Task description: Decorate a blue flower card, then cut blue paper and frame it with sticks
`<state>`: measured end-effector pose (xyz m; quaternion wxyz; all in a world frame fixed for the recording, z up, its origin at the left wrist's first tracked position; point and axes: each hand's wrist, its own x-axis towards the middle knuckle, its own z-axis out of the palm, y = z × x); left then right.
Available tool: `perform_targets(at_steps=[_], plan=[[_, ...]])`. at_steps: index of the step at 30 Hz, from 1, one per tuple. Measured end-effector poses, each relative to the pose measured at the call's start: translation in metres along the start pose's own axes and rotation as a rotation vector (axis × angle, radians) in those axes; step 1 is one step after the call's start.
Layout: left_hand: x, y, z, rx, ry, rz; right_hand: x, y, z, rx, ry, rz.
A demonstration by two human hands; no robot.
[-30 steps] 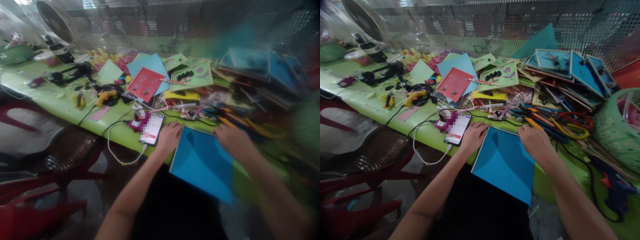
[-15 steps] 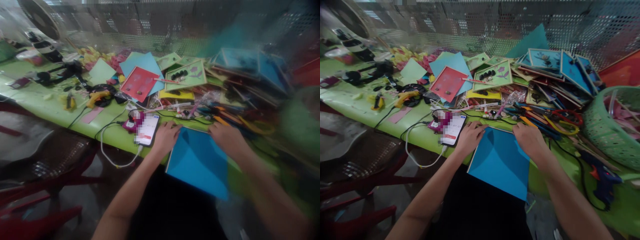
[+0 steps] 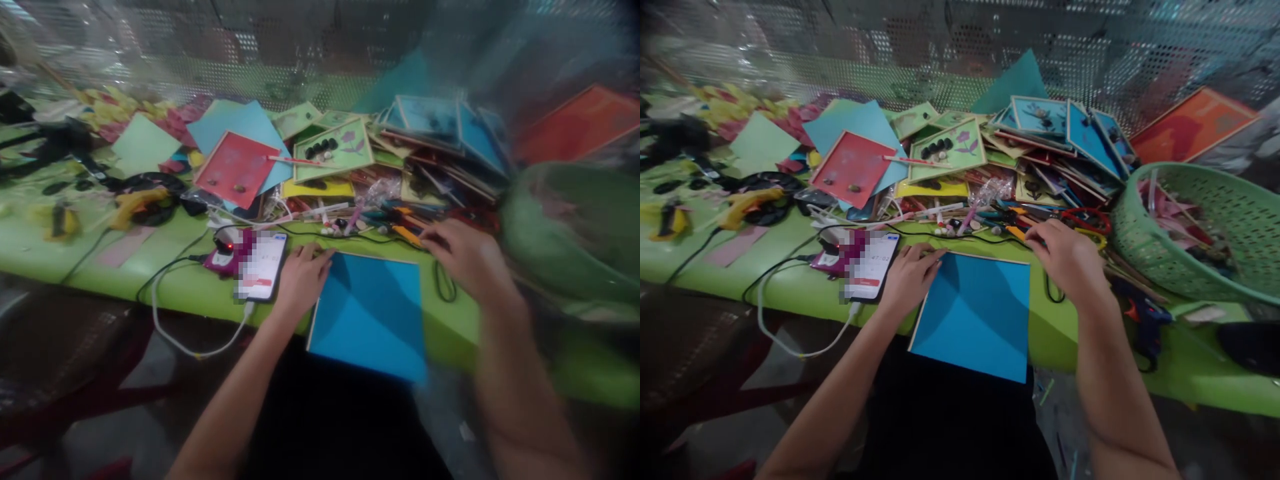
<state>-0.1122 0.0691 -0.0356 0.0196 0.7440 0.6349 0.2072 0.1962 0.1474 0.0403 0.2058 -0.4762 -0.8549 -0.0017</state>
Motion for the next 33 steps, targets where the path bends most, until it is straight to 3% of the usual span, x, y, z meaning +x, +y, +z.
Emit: perform_targets(at_steps=[4,11,18,33], plan=[[-0.001,-0.001,0.001,0.001,0.015,0.016,-0.025,0.001,0.000,0.110,0.022,0.019],[0.000,0.000,-0.001,0.002,0.003,0.010,-0.059,0.004,0.025,0.115,-0.002,0.029],[-0.001,0.001,-0.002,0.007,0.009,0.011,-0.061,0.002,0.040,-0.006,-0.058,-0.089],[0.000,-0.001,0.002,0.016,0.028,0.002,-0.062,0.003,0.048,-0.047,-0.090,-0.104]])
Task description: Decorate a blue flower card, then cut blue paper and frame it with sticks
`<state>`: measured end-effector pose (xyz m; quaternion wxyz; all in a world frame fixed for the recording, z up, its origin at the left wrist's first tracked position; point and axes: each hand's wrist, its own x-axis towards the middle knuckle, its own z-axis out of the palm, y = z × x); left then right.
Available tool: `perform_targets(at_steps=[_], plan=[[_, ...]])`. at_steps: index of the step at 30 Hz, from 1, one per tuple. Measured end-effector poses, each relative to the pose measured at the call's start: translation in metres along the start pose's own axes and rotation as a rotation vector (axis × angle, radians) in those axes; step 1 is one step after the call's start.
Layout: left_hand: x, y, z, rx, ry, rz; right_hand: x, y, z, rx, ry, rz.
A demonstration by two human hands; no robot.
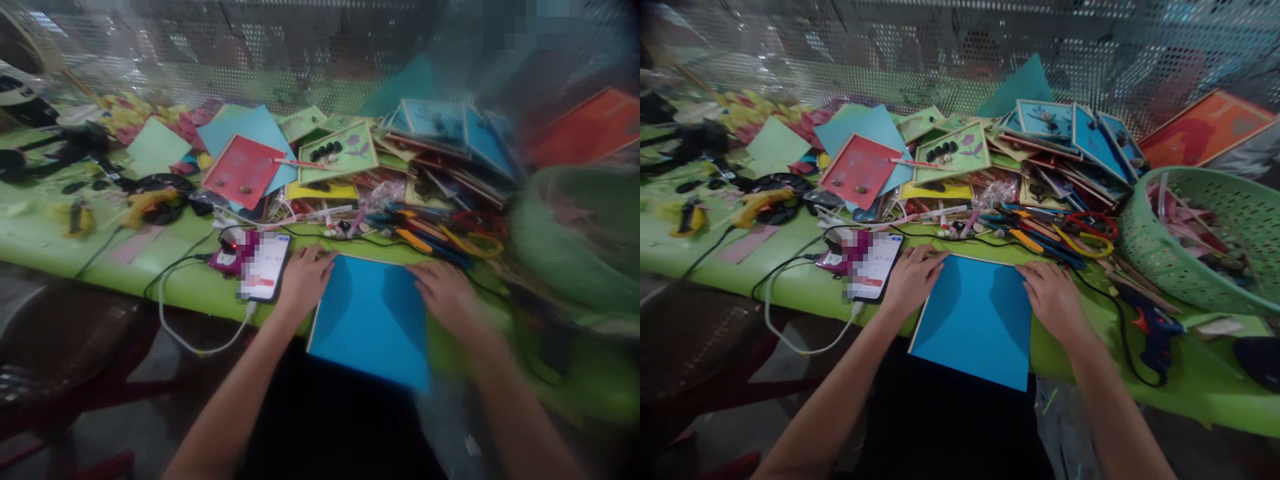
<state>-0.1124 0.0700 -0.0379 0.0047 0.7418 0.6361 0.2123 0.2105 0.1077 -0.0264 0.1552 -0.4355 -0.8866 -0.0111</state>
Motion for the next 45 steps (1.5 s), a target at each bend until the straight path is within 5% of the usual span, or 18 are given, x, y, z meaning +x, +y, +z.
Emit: perform_targets(at_steps=[17,26,45], plan=[[0.001,0.007,-0.007,0.029,-0.053,-0.037,0.000,-0.006,-0.001,-0.082,-0.028,0.003],[-0.004,0.001,-0.003,-0.148,0.051,-0.121,0.000,0.004,0.005,-0.027,0.135,-0.024],[0.000,0.009,-0.010,-0.026,-0.069,-0.077,-0.002,0.009,0.013,-0.059,0.057,-0.093]])
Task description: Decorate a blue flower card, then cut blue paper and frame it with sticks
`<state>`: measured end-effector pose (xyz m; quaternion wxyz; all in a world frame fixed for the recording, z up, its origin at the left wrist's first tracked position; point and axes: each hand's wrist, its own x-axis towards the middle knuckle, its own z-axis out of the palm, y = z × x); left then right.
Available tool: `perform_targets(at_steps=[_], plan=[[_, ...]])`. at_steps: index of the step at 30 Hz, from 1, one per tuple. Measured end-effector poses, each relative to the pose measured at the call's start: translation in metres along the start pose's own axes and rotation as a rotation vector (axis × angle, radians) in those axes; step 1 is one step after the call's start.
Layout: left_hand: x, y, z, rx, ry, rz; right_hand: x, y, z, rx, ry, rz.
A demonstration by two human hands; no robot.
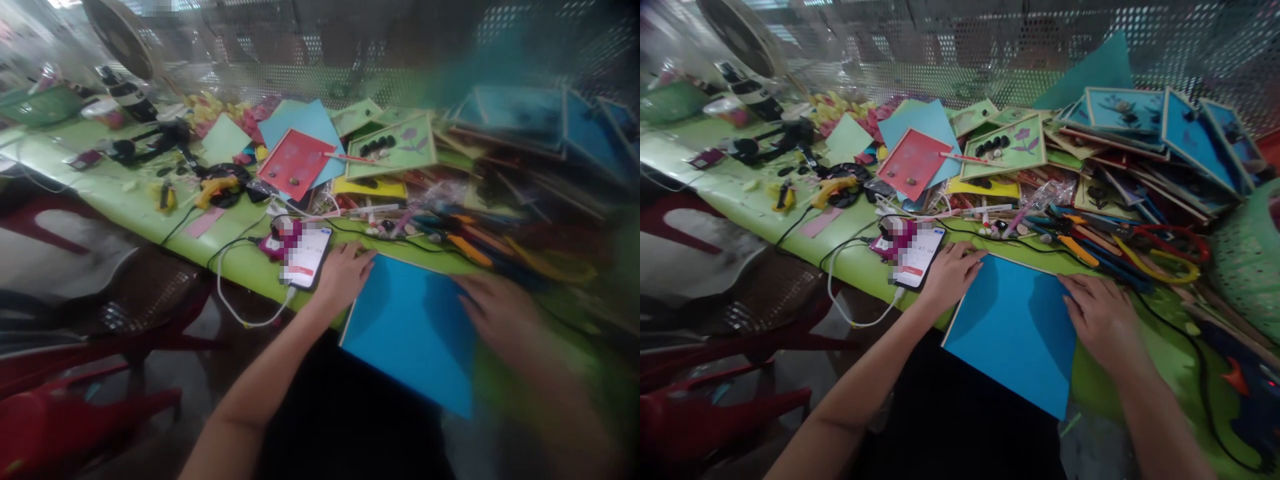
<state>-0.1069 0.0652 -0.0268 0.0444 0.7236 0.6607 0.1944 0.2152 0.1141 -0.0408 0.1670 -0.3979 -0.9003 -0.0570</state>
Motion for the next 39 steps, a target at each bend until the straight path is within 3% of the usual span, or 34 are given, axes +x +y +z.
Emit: perform_targets(at_steps=[9,17,28,39], plan=[[-0.002,-0.002,0.003,0.060,0.014,0.039,0.004,-0.009,-0.007,0.039,-0.044,0.057],[-0.003,-0.005,0.007,0.022,0.071,0.047,0.004,0.002,-0.016,0.064,0.178,0.188],[-0.002,-0.005,0.006,0.045,0.054,0.052,0.004,-0.004,-0.016,0.085,0.046,0.180],[-0.001,-0.002,0.004,0.071,0.025,0.038,0.004,-0.004,-0.015,0.076,-0.002,0.151]])
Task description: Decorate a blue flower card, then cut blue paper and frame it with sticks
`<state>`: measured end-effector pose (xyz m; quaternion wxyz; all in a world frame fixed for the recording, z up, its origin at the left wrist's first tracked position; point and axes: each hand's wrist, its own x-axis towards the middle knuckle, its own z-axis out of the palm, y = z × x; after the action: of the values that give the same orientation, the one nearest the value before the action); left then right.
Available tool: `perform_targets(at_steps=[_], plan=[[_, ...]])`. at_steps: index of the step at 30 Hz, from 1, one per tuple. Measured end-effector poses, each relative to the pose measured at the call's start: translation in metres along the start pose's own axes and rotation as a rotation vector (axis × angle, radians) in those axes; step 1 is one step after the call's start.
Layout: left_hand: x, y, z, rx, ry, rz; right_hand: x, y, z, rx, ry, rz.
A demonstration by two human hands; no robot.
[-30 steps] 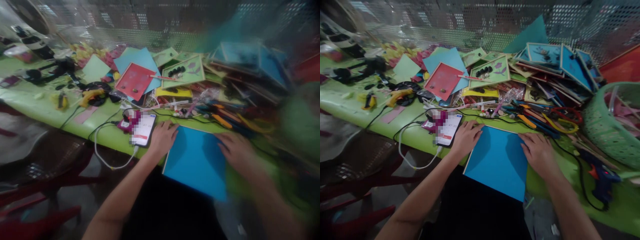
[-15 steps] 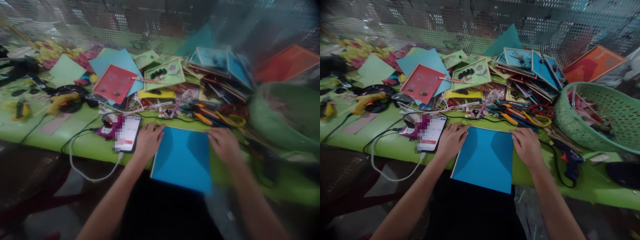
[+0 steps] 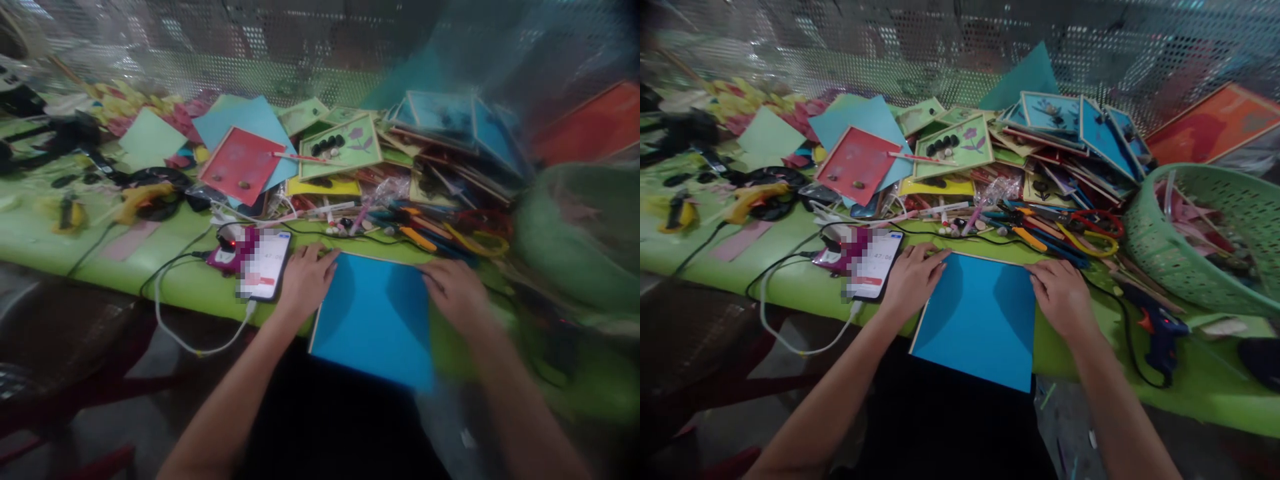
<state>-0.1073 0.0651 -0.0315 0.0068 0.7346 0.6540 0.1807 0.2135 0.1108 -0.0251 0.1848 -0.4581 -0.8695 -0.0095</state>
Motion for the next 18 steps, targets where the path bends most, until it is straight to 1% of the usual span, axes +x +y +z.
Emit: perform_targets(at_steps=[9,12,18], plan=[[-0.0001,0.0012,-0.0010,-0.016,-0.007,-0.014,-0.0019,0.0014,-0.0001,-0.081,-0.026,-0.028],[-0.0007,-0.0003,0.0002,-0.042,-0.002,-0.016,-0.0018,0.0010,0.0015,-0.088,-0.005,-0.042],[-0.0012,-0.0034,0.0028,-0.146,0.046,-0.061,-0.0024,0.0038,0.0056,-0.066,0.033,-0.033]])
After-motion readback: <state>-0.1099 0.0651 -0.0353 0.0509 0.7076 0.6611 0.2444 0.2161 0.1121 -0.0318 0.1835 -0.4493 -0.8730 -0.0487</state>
